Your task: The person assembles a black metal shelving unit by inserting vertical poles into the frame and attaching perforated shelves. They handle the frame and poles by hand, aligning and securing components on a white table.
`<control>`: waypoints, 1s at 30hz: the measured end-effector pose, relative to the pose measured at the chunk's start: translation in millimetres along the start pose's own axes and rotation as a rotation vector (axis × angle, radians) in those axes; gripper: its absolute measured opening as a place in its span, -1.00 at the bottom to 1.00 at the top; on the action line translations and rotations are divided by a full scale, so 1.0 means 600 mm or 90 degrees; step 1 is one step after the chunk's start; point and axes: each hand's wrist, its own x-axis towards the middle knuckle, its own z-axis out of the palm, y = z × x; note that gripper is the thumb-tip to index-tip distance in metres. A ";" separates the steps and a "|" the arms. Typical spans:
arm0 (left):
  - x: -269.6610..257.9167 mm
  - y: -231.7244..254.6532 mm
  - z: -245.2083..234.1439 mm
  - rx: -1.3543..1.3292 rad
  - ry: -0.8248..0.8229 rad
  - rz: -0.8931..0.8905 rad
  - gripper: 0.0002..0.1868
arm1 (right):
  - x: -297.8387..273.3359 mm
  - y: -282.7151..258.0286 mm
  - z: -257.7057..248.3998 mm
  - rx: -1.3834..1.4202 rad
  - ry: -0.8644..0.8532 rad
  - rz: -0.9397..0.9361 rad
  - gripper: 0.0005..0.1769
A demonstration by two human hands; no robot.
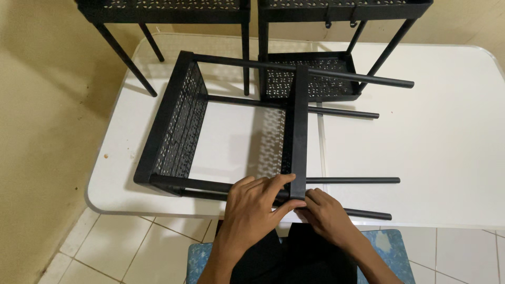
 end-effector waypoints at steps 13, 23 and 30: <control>0.009 -0.015 -0.003 0.019 0.075 0.099 -0.45 | 0.035 0.007 -0.045 0.014 -0.247 0.008 -0.67; 0.016 -0.008 -0.002 0.020 0.079 0.119 -0.45 | 0.067 0.028 -0.077 0.063 -0.446 0.082 -0.56; 0.014 -0.007 -0.001 0.019 0.073 0.118 -0.45 | 0.081 0.073 -0.056 0.132 -0.508 0.055 -0.52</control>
